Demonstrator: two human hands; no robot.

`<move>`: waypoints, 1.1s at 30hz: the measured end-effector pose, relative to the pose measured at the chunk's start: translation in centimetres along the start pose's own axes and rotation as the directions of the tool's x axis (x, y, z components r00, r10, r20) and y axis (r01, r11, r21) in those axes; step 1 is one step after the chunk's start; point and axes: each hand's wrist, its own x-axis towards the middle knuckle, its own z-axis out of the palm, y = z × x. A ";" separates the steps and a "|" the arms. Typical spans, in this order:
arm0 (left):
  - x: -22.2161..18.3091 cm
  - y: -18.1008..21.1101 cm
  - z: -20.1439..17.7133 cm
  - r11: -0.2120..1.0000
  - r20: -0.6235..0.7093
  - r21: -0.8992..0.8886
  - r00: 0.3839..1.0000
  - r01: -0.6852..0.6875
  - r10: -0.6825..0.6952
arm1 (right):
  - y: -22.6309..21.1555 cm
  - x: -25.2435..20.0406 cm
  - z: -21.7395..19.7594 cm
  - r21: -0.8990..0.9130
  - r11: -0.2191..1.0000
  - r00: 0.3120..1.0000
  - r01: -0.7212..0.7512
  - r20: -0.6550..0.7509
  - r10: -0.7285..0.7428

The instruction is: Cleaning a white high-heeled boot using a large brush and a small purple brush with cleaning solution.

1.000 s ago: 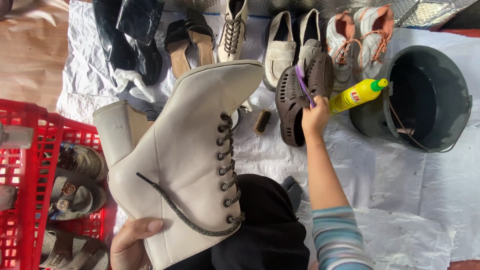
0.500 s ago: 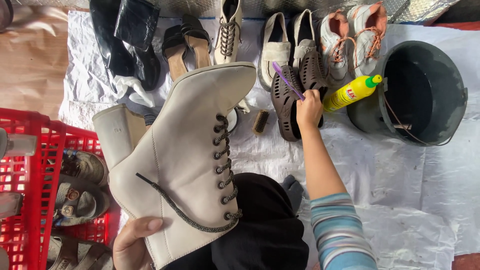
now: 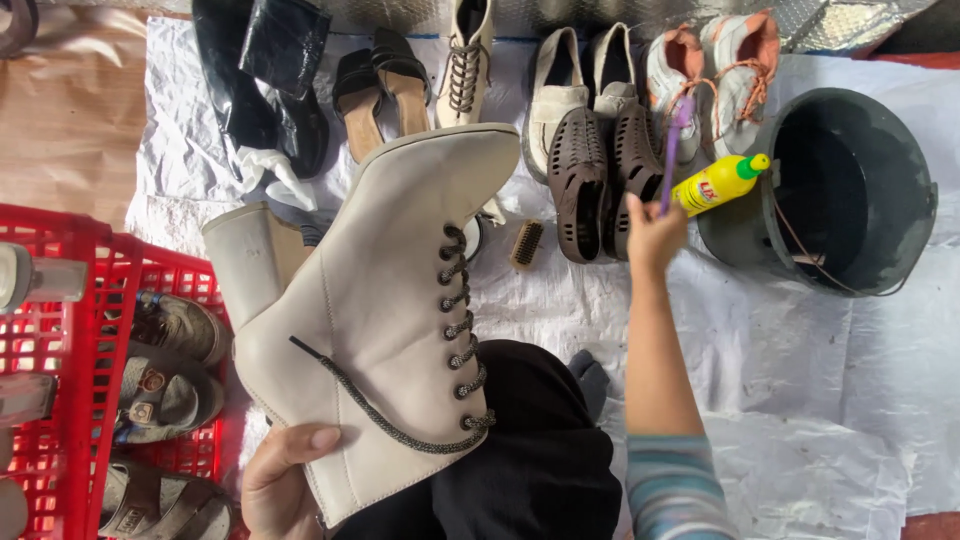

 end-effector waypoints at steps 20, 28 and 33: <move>0.4 6.4 3.3 0.918 0.227 -0.334 0.964 0.212 -0.140 | 3.0 -7.2 -10.3 -0.312 0.945 0.901 -0.097 0.376 0.216; 0.0 9.7 -1.4 0.848 0.188 -0.527 0.981 0.057 0.050 | 1.9 -9.3 -10.5 -0.297 0.951 0.986 0.082 0.162 -0.034; -1.6 6.6 -9.6 0.629 0.128 0.518 0.779 -0.580 0.613 | -4.6 -11.8 -8.0 0.051 0.848 0.822 0.527 0.225 -0.524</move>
